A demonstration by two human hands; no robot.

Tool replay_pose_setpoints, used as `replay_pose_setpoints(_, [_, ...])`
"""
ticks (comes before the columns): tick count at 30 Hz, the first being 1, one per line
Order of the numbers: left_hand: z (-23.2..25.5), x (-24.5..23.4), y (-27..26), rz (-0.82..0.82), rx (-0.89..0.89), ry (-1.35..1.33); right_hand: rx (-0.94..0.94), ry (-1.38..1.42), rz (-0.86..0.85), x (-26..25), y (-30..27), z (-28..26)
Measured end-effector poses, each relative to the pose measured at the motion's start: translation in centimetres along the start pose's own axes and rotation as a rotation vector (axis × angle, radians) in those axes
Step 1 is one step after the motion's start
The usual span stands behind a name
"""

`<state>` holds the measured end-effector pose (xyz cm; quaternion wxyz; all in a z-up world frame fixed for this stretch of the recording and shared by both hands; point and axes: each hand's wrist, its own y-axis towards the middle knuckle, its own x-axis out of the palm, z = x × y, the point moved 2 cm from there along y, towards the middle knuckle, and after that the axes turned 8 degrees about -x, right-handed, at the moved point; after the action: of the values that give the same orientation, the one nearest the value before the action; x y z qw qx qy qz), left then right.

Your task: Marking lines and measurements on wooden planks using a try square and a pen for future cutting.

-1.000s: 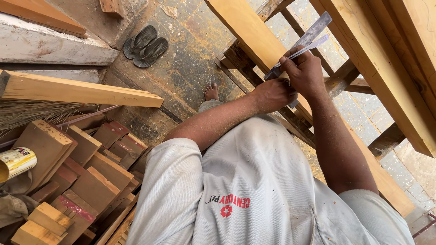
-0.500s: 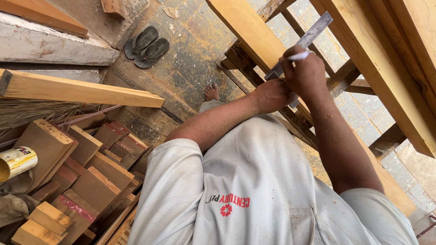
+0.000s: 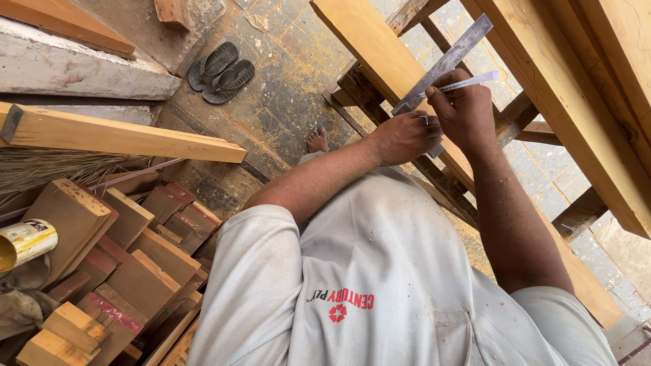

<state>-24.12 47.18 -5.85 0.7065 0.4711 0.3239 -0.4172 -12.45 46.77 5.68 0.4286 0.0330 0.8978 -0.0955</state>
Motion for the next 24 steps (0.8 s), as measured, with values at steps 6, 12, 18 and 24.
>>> replay_pose_setpoints(6, [0.0, 0.0, 0.1, 0.026, 0.018, -0.033, -0.01, 0.028, -0.001, 0.3, 0.1, 0.0])
replay_pose_setpoints(12, [0.2, -0.3, 0.1, 0.037, -0.002, -0.062, 0.009, 0.041, 0.002, 0.3, 0.2, 0.0])
replay_pose_setpoints(18, [0.4, 0.4, 0.2, -0.024, -0.038, -0.071, 0.05, 0.098, -0.006, 0.6, 0.5, 0.4])
replay_pose_setpoints(24, [0.5, -0.2, 0.0, 0.092, -0.057, -0.088, 0.025, 0.103, -0.022, 0.9, 1.1, 0.8])
